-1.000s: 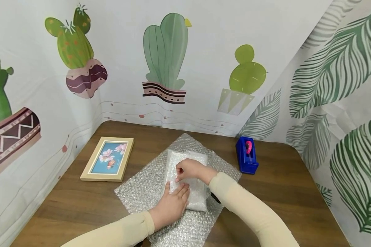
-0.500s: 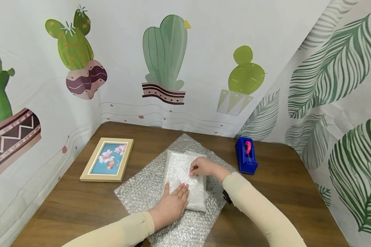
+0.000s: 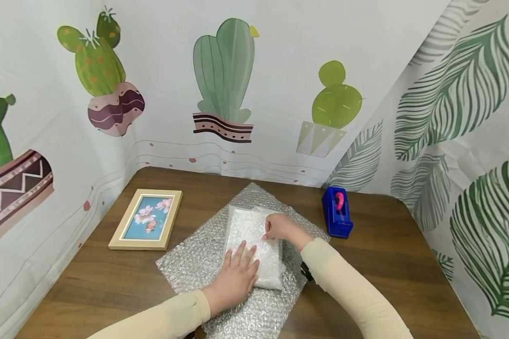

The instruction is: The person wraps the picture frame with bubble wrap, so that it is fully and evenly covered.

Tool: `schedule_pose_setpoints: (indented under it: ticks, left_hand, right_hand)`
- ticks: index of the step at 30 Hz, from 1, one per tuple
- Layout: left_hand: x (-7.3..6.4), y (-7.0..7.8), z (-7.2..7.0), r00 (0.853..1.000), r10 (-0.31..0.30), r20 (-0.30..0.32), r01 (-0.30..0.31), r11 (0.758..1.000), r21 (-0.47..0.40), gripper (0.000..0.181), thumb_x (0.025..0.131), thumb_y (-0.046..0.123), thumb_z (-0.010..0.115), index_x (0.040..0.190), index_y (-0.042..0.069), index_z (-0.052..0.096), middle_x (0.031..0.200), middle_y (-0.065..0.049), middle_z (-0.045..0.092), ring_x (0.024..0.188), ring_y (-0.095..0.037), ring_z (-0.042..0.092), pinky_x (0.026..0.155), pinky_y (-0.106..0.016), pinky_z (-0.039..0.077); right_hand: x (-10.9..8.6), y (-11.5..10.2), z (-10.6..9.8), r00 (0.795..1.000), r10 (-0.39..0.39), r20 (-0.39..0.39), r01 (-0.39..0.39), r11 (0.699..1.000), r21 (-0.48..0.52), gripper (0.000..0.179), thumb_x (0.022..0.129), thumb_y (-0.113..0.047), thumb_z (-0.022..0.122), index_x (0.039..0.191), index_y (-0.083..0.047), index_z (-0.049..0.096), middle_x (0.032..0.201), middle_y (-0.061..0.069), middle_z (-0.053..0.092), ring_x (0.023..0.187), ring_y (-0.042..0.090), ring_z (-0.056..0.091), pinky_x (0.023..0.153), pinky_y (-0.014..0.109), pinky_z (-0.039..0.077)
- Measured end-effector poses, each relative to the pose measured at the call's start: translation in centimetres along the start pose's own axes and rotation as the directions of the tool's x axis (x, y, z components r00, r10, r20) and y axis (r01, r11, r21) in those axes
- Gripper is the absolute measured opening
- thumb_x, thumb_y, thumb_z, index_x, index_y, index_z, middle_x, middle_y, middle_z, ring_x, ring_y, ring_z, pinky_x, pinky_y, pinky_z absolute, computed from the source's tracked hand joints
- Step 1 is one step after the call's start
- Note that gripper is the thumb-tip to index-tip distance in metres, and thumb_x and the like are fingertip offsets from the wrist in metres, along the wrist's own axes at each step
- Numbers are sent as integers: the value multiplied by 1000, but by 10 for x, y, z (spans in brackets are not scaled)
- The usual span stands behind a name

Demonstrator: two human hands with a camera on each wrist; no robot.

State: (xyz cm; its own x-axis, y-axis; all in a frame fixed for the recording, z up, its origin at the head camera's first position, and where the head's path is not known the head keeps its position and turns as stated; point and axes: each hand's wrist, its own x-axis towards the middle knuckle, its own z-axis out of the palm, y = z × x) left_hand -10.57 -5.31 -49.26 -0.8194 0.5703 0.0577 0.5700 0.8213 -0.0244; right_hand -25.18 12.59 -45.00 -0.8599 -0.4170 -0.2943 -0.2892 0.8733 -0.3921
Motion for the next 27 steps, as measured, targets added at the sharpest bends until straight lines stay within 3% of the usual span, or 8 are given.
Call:
schedule_pose_setpoints:
  ticks: [4, 8, 11, 14, 19, 23, 27]
  left_hand:
    - [0, -5, -1, 1000, -13, -25, 13, 1000, -11, 41, 107, 35, 48, 141, 18, 61, 158, -20, 47, 147, -40, 45, 114, -57, 45]
    - [0, -9, -2, 999, -17, -42, 18, 1000, 17, 40, 107, 38, 46, 140, 22, 63, 154, -20, 52, 144, -35, 50, 113, -53, 47]
    - [-1, -10, -2, 999, -6, -43, 6, 1000, 14, 40, 108, 39, 45, 139, 22, 64, 153, -19, 54, 143, -34, 52, 113, -51, 47]
    - [0, -10, -3, 999, 7, -43, -7, 1000, 5, 40, 108, 38, 44, 138, 22, 64, 152, -19, 55, 143, -34, 52, 113, -51, 47]
    - [0, -9, -3, 999, 10, -52, -9, 1000, 24, 39, 107, 38, 47, 137, 22, 65, 151, -19, 56, 142, -34, 53, 112, -51, 48]
    - [0, -8, -1, 998, 11, -56, -9, 999, 33, 39, 107, 38, 46, 137, 22, 65, 151, -19, 56, 142, -34, 53, 111, -51, 48]
    - [0, -6, 0, 998, 16, -60, -14, 999, 31, 39, 108, 37, 46, 137, 22, 65, 151, -19, 56, 142, -34, 52, 112, -51, 48]
  right_hand:
    - [2, -7, 4, 998, 14, -53, -21, 992, -125, 24, 86, -20, 82, 73, -12, 63, 74, 0, 65, 64, 13, 51, 62, 28, 46]
    - [0, -9, 6, 995, 36, -89, -47, 991, -127, 23, 87, -26, 81, 72, -13, 69, 73, -1, 68, 61, 13, 53, 58, 27, 45]
    - [-4, -3, 6, 994, 18, -108, -24, 998, -60, 24, 87, -27, 82, 71, -12, 72, 69, -1, 69, 56, 10, 51, 54, 24, 43]
    - [-8, 7, 5, 996, -16, -88, 23, 996, 87, 19, 91, -18, 78, 76, -7, 76, 68, 2, 70, 56, 9, 49, 55, 21, 42]
    - [-12, 23, -2, 999, -4, -44, 17, 951, 309, 12, 95, -7, 69, 94, 0, 79, 74, 10, 71, 61, 10, 54, 60, 22, 46]
    - [-14, 31, -2, 997, 17, -77, 8, 950, 313, 10, 94, -10, 72, 94, -2, 79, 79, 9, 74, 65, 12, 60, 61, 24, 50]
    - [-17, 35, 2, 989, -6, -147, 50, 954, 296, 9, 93, -10, 73, 92, -3, 79, 83, 9, 76, 69, 10, 63, 63, 22, 51]
